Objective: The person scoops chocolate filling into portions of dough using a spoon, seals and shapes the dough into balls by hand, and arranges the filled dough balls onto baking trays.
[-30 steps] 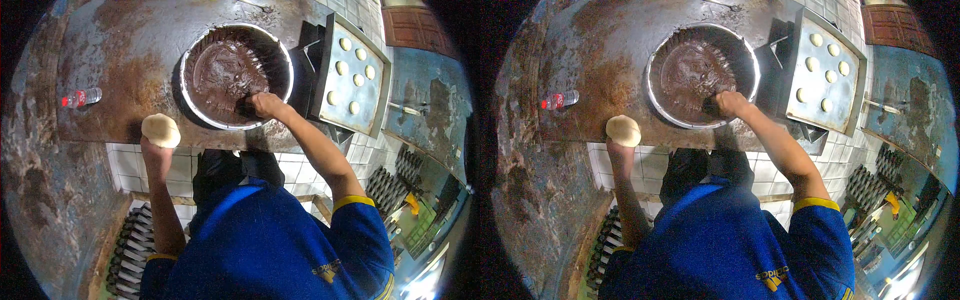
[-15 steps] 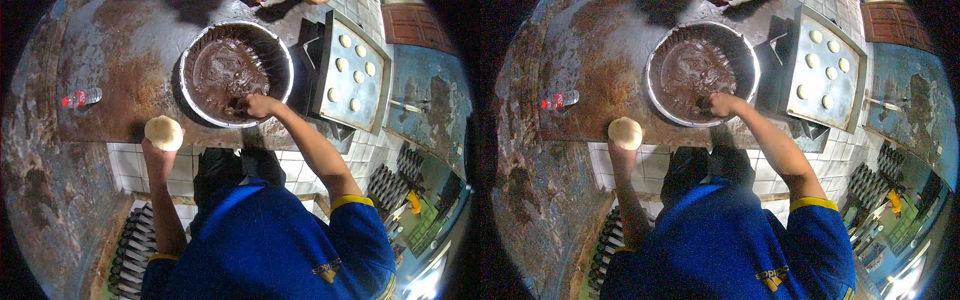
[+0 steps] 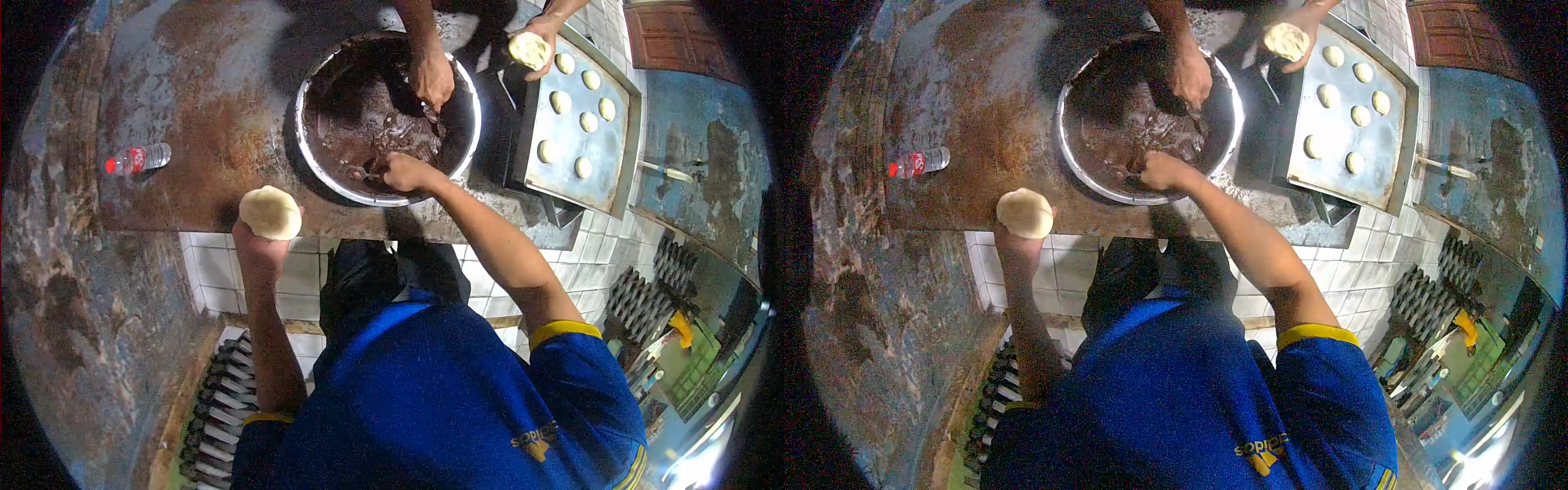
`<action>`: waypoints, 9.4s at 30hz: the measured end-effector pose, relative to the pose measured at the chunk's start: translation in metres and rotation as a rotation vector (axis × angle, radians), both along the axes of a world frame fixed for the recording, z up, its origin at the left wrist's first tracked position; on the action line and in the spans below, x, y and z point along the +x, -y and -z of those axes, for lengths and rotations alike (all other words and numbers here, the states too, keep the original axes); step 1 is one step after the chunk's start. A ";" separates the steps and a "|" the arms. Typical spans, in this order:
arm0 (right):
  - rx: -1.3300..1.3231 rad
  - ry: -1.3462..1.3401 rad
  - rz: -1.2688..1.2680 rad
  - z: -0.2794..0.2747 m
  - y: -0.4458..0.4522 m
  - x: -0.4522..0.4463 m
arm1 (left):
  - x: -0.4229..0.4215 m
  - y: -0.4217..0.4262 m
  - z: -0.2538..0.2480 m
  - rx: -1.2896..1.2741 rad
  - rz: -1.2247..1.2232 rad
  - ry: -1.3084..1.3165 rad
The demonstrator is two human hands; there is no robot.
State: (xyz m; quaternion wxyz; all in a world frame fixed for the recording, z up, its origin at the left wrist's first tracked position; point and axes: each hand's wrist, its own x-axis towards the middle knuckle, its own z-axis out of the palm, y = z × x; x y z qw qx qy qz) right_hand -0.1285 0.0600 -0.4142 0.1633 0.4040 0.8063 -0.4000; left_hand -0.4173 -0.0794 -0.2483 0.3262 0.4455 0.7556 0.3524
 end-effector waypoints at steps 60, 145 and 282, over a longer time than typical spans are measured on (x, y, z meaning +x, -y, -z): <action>0.162 -0.764 0.558 -0.283 0.054 0.050 | 0.111 -0.069 -0.077 -0.104 0.838 0.682; 0.293 -0.131 0.635 -0.146 -0.017 0.637 | 0.645 -0.166 -0.002 0.069 0.924 0.209; -0.210 -1.144 0.919 -0.405 0.071 0.083 | 0.211 -0.095 -0.117 0.373 0.587 1.260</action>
